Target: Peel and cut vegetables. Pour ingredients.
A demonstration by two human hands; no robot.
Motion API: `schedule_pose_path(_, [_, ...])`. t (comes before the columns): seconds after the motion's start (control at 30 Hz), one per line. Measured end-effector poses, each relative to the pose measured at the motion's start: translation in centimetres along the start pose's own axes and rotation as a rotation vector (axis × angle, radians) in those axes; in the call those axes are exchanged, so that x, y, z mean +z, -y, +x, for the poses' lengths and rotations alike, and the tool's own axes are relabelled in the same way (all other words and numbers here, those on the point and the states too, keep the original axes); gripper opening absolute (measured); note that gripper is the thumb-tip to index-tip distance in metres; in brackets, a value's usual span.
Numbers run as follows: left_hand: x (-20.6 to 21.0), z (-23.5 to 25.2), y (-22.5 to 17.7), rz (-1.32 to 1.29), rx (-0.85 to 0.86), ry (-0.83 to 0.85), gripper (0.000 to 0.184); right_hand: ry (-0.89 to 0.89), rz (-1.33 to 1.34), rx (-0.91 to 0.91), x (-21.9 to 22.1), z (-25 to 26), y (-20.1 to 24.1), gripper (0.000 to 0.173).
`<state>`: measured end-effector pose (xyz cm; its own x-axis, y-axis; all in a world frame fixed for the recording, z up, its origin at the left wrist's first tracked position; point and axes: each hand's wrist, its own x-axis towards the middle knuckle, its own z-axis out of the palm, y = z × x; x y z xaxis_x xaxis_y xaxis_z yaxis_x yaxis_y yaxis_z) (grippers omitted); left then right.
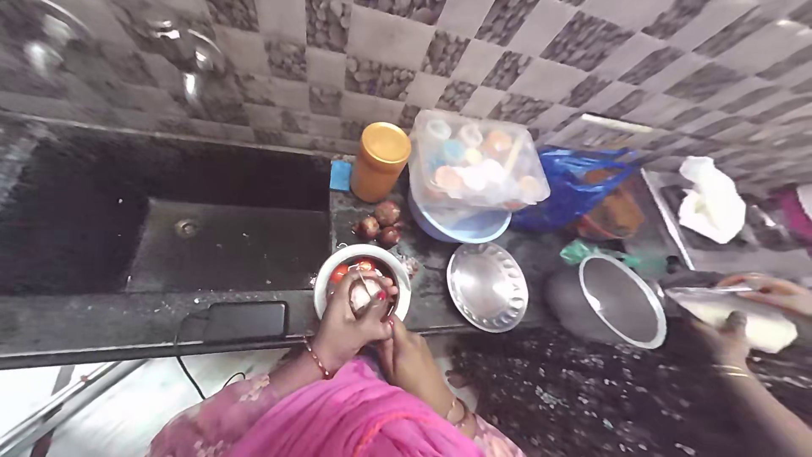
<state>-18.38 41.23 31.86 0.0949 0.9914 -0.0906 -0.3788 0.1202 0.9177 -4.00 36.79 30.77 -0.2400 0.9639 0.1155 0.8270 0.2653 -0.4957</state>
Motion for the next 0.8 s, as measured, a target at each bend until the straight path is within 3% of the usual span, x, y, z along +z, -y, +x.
schedule_pose_path(0.1, [0.0,-0.1,0.6,0.052,0.075,-0.006,0.071,0.04,0.013,0.03,-0.2,0.0,0.3,0.036])
schedule_pose_path(0.3, [0.5,-0.5,-0.5,-0.16,-0.095,0.011,0.042,0.054,-0.019,0.055,-0.8,0.1,0.5,0.042])
schedule_pose_path(0.53, [0.6,-0.5,1.1,0.053,0.123,0.01,0.082,0.228,0.046,0.183,-1.9,0.6,1.2,0.033])
schedule_pose_path(0.7, [-0.1,-0.3,1.5,-0.035,0.011,0.042,0.085,0.459,0.435,0.237,-3.3,1.7,-0.2,0.039])
schedule_pose_path(0.8, [-1.1,-0.5,0.9,-0.143,-0.084,0.098,0.073,0.569,0.775,0.222,-3.7,2.1,-1.6,0.034])
